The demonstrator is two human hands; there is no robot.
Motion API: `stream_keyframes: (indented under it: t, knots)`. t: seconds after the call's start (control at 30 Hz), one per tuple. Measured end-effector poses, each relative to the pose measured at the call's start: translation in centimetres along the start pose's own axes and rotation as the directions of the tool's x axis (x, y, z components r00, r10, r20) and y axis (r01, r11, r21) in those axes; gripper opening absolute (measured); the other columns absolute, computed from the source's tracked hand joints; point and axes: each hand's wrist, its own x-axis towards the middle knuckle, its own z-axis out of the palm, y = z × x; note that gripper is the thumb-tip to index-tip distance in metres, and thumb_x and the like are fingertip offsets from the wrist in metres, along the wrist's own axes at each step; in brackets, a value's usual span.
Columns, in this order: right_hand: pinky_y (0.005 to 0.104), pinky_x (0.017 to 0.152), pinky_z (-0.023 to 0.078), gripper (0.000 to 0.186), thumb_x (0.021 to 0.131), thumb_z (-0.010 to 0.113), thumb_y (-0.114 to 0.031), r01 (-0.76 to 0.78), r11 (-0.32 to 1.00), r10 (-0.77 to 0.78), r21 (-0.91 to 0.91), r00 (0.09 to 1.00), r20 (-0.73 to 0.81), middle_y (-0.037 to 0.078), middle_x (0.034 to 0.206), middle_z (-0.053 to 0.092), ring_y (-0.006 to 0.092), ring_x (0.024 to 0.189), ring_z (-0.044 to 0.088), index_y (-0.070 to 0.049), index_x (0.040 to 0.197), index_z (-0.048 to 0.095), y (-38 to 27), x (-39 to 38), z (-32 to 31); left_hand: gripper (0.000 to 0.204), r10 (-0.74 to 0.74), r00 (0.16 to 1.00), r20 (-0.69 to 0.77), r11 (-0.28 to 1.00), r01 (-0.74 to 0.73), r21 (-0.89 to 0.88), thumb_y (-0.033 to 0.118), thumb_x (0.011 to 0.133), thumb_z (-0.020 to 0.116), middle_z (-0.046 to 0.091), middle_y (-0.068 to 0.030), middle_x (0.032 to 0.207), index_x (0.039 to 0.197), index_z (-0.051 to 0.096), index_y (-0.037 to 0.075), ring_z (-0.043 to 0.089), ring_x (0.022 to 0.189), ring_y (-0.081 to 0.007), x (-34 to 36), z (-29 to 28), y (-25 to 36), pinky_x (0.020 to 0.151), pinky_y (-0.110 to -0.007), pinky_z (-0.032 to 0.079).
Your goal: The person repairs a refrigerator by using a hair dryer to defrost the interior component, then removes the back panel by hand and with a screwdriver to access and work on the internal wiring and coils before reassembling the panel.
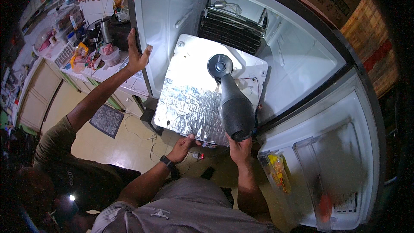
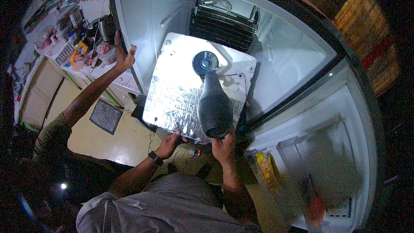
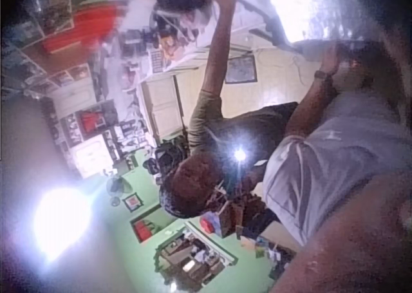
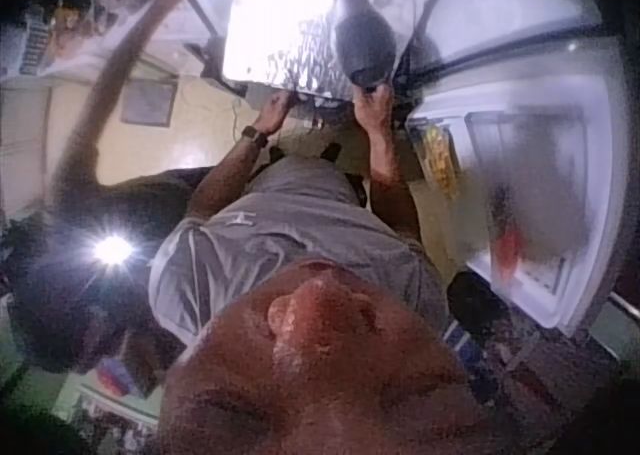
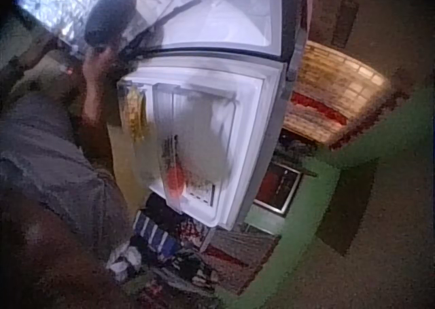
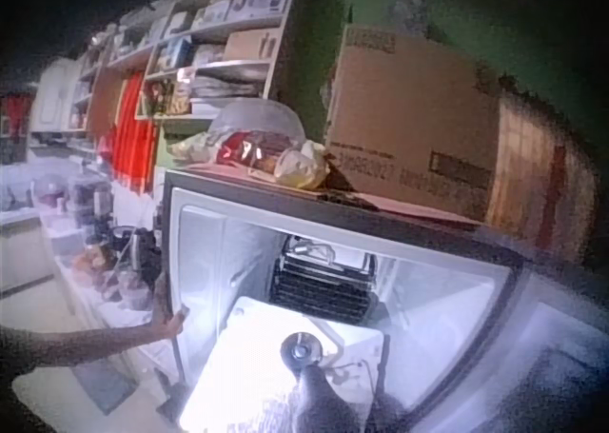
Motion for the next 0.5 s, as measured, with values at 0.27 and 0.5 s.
stream_keyframes:
  t: [0.27,0.5]
  knots:
    - [0.0366,0.089,0.049,0.024,0.089,0.073,-0.011,0.020,1.000,-0.020,0.021,1.000,-0.009,0.013,0.110,0.070,0.0235,0.100,0.066,0.001,0.109,0.067,-0.6,0.0,-0.1,0.062,0.003,1.000,-0.003,1.000,-0.003,-0.014,0.052,0.105,0.038,0.070,-0.0117,0.104,0.097,0.070,-0.001,0.063,0.104,-0.0211,0.1,0.1,0.0,0.101,-0.037,0.044]
    - [0.0472,0.102,0.042,0.038,0.092,0.065,-0.020,-0.084,0.996,0.081,0.013,0.988,0.130,0.021,0.130,0.057,0.0410,0.119,0.055,-0.002,0.125,0.059,1.0,-0.8,-0.4,0.060,0.055,0.998,0.003,0.995,-0.054,-0.079,0.050,0.105,0.039,0.069,-0.0105,0.102,0.097,0.069,-0.001,0.062,0.102,-0.0200,0.5,0.1,-1.2,0.099,-0.036,0.044]
